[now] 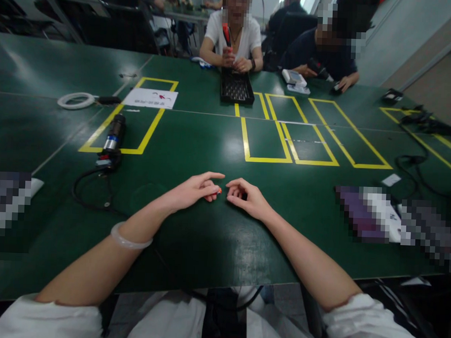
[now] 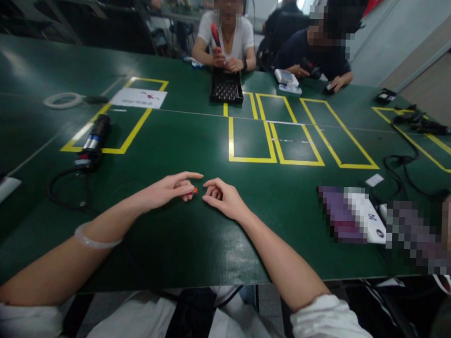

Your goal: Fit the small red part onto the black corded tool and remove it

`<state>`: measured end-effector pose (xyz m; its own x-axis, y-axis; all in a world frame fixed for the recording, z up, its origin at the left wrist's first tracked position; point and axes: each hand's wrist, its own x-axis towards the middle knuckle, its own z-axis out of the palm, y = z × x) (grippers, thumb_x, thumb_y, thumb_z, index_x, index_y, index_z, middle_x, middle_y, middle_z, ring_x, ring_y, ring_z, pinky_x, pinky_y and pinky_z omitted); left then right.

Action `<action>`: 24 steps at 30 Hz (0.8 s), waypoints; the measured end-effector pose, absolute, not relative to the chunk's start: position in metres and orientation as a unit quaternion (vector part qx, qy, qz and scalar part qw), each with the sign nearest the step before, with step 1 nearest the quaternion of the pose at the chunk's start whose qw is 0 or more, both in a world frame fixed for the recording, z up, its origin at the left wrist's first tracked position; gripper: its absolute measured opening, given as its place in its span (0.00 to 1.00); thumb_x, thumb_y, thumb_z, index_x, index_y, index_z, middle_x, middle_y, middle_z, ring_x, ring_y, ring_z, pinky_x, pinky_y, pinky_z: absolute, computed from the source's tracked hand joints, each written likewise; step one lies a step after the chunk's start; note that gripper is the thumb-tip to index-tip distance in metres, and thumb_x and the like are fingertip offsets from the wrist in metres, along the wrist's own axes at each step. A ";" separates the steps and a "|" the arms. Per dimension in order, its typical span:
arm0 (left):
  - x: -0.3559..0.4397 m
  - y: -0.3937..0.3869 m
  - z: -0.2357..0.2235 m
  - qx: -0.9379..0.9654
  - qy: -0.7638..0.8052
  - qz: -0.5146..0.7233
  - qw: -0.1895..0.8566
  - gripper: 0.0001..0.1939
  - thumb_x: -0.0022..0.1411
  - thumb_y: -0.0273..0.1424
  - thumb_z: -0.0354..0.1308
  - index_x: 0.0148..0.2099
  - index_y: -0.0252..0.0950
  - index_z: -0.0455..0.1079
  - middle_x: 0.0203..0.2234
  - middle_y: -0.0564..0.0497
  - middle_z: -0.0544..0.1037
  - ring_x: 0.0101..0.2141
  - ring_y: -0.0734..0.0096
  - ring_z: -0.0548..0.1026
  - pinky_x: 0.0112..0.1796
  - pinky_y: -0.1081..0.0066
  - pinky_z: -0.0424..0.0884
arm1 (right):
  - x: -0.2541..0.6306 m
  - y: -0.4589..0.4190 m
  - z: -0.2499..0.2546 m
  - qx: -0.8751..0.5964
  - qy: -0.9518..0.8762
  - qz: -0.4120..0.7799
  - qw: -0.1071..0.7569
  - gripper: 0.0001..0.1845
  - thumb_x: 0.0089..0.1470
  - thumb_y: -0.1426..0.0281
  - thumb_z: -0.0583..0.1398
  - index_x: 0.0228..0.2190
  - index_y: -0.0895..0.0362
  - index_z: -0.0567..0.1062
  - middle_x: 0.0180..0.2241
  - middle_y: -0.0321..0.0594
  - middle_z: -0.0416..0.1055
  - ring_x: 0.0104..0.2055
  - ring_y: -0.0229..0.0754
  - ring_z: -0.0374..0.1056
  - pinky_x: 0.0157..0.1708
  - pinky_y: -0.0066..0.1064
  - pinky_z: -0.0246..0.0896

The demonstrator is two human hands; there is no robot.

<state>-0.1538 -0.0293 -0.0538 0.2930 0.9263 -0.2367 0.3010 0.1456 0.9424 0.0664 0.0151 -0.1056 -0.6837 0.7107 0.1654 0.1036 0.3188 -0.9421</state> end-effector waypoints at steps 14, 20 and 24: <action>-0.141 -0.027 -0.082 0.520 0.497 0.318 0.618 0.20 0.64 0.45 0.54 0.43 0.31 0.68 0.31 0.47 0.77 0.31 0.71 0.75 0.35 0.69 0.70 | 0.065 0.016 -0.108 -0.272 -0.739 0.536 0.304 0.14 0.55 0.59 0.64 0.38 0.56 0.73 0.29 0.34 0.69 0.28 0.35 0.62 0.28 0.28 0.58; -0.134 -0.032 -0.082 0.561 0.501 0.333 0.569 0.18 0.59 0.42 0.61 0.42 0.32 0.67 0.29 0.50 0.75 0.30 0.72 0.73 0.35 0.70 0.69 | 0.063 0.014 -0.108 -0.277 -0.741 0.526 0.312 0.15 0.54 0.60 0.65 0.39 0.55 0.72 0.30 0.34 0.69 0.28 0.35 0.62 0.29 0.28 0.58; -0.131 -0.036 -0.080 0.593 0.506 0.358 0.513 0.15 0.60 0.39 0.61 0.42 0.33 0.68 0.33 0.50 0.74 0.34 0.72 0.73 0.37 0.71 0.69 | 0.064 0.014 -0.108 -0.293 -0.708 0.559 0.317 0.15 0.56 0.58 0.63 0.39 0.55 0.71 0.32 0.36 0.72 0.32 0.36 0.66 0.32 0.29 0.61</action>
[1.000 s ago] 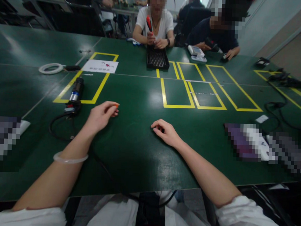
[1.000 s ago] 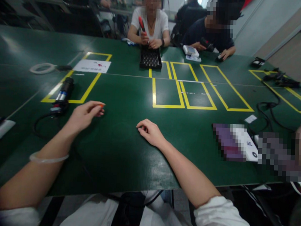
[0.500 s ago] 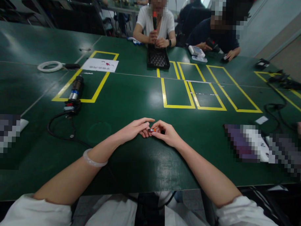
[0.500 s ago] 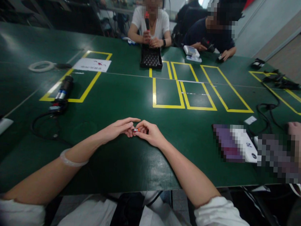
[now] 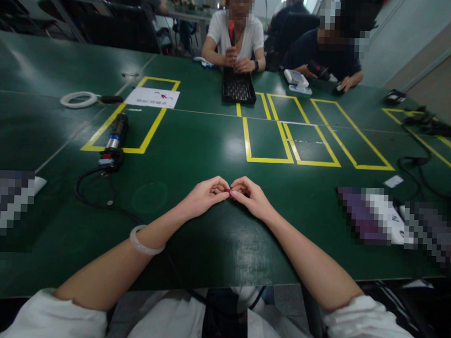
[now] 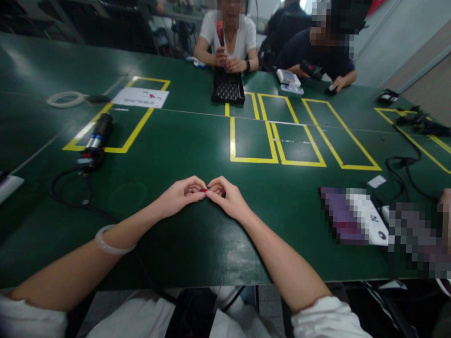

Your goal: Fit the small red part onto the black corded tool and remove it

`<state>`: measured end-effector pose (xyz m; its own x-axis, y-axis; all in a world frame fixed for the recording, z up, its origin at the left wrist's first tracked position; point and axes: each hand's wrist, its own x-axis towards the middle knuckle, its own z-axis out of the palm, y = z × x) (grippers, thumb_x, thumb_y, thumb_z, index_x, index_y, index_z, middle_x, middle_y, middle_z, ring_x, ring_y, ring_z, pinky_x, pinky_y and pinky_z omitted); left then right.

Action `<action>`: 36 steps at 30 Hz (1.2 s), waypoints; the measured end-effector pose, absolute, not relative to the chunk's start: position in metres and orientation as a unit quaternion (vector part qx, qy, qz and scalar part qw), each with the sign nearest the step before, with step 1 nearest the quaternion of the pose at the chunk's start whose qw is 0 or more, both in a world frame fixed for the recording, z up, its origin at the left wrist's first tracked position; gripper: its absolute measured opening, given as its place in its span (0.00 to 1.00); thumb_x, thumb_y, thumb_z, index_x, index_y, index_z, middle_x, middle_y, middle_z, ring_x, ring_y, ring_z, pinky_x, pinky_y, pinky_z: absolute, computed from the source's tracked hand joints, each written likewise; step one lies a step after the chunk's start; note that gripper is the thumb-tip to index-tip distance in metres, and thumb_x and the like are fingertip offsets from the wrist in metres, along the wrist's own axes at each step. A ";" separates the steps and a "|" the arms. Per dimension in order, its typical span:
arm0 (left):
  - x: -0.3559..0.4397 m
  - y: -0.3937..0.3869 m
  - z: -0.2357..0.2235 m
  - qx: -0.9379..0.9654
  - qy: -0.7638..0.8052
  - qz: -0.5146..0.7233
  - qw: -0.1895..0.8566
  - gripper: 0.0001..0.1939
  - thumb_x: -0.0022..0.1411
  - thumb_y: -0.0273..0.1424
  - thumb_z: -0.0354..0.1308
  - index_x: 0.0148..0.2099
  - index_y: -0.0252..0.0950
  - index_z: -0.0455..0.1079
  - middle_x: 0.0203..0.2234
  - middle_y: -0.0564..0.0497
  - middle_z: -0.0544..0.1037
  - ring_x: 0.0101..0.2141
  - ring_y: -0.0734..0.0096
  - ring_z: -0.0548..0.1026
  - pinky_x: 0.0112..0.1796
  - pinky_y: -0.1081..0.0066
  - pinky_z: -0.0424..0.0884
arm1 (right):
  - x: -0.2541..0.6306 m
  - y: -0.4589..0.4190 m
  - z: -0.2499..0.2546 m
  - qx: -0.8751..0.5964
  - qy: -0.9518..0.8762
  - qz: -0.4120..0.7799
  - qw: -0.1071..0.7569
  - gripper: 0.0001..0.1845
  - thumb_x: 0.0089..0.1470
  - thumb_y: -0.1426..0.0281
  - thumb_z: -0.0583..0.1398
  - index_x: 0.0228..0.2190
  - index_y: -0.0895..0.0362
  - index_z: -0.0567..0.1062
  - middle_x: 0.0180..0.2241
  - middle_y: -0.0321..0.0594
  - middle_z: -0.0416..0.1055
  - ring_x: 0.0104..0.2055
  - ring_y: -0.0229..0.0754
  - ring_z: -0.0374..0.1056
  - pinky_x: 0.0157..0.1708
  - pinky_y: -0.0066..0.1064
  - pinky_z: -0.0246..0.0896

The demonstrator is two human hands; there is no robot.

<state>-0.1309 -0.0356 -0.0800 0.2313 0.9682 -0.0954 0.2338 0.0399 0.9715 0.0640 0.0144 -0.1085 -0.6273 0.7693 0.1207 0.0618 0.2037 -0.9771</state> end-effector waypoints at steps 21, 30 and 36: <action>-0.145 -0.031 -0.082 0.656 0.507 0.360 0.428 0.12 0.62 0.32 0.56 0.47 0.34 0.67 0.41 0.45 0.76 0.43 0.66 0.76 0.47 0.64 0.71 | 0.066 0.018 -0.108 -0.294 -0.781 0.445 0.324 0.07 0.54 0.69 0.64 0.36 0.55 0.72 0.33 0.37 0.68 0.33 0.37 0.66 0.34 0.31 0.62; -0.261 -0.017 -0.058 0.569 0.788 0.231 -0.051 0.26 0.67 0.39 0.50 0.62 0.30 0.61 0.57 0.36 0.67 0.56 0.47 0.65 0.56 0.51 0.61 | 0.066 0.020 -0.111 -0.310 -0.777 0.459 0.299 0.09 0.53 0.68 0.64 0.37 0.56 0.72 0.32 0.35 0.69 0.32 0.36 0.65 0.34 0.30 0.61; -0.345 -0.037 -0.060 0.420 0.901 0.103 -0.027 0.44 0.59 0.53 0.56 0.65 0.26 0.52 0.63 0.28 0.58 0.57 0.35 0.62 0.51 0.41 0.63 | 0.065 0.019 -0.108 -0.315 -0.773 0.462 0.300 0.09 0.53 0.68 0.64 0.37 0.56 0.72 0.31 0.35 0.69 0.31 0.36 0.65 0.33 0.30 0.60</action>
<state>-0.3454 -0.0370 -0.0597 -0.6458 0.7517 0.1340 0.7626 0.6261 0.1626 0.0655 0.0193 -0.1081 -0.6217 0.7640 0.1728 0.2101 0.3751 -0.9029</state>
